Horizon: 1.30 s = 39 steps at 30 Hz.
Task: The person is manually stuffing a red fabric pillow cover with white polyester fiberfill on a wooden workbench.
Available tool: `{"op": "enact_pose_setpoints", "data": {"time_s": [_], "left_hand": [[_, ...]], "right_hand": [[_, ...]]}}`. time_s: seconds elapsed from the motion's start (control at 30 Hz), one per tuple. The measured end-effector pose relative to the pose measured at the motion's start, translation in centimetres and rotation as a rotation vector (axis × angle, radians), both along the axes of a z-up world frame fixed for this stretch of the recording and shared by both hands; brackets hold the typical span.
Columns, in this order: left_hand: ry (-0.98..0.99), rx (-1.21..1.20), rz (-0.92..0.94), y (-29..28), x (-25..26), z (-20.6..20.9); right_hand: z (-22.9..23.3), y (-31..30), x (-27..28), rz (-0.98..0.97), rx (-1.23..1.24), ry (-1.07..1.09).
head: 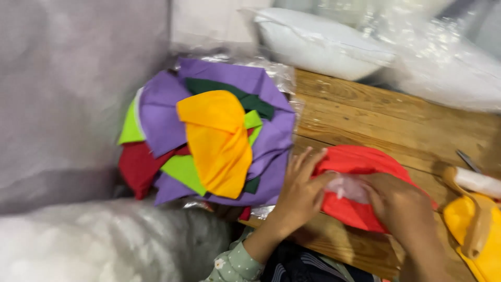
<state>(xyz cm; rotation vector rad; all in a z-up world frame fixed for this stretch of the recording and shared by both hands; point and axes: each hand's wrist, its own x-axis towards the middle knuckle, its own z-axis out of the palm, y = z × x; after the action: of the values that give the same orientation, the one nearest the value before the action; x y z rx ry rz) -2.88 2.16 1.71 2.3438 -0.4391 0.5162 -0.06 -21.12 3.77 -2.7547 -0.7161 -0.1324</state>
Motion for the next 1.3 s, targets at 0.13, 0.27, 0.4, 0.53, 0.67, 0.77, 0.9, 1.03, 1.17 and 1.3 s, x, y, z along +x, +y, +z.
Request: {"op": "enact_pose_setpoints", "data": {"time_s": [0.13, 0.27, 0.4, 0.53, 0.67, 0.77, 0.9, 1.03, 1.17, 1.3], "left_hand": [[-0.109, -0.06, 0.046, 1.2, -2.8, 1.1], [-0.26, -0.112, 0.128, 4.6, -7.3, 3.2], [-0.397, -0.016, 0.326, 9.4, -15.5, 9.1], [-0.49, 0.241, 0.597, 12.6, -24.7, 13.6], [-0.618, 0.488, 1.053, 13.8, -30.6, 15.3], [-0.578, 0.406, 1.124, 14.5, -32.0, 13.4], [-0.538, 0.268, 1.086, 14.6, -31.3, 11.4], [-0.653, 0.138, 1.05, 14.3, -31.6, 12.4], [-0.717, 0.134, 1.033, 14.6, -32.4, 12.7], [-0.768, 0.179, 1.125, 14.8, -32.3, 12.3]], "right_hand": [[2.0, 0.1, -1.7, 0.019, 0.286, -0.318], [0.5, 2.7, -1.7, 0.168, 0.639, -0.229], [4.7, 9.6, -1.8, 0.451, 0.388, -0.2], [12.3, 17.1, -6.6, 0.916, 0.425, -0.34], [15.9, 24.2, -11.5, 1.13, 0.654, -0.425], [17.8, 29.3, -14.8, 1.247, 0.714, -0.287], [18.3, 35.6, -18.2, 1.423, 0.65, -0.079], [16.9, 40.3, -19.9, 1.605, 0.325, -0.371], [15.0, 41.9, -19.8, 1.685, 0.251, -0.282], [14.0, 39.9, -16.5, 1.581, 0.358, -0.147]]}}
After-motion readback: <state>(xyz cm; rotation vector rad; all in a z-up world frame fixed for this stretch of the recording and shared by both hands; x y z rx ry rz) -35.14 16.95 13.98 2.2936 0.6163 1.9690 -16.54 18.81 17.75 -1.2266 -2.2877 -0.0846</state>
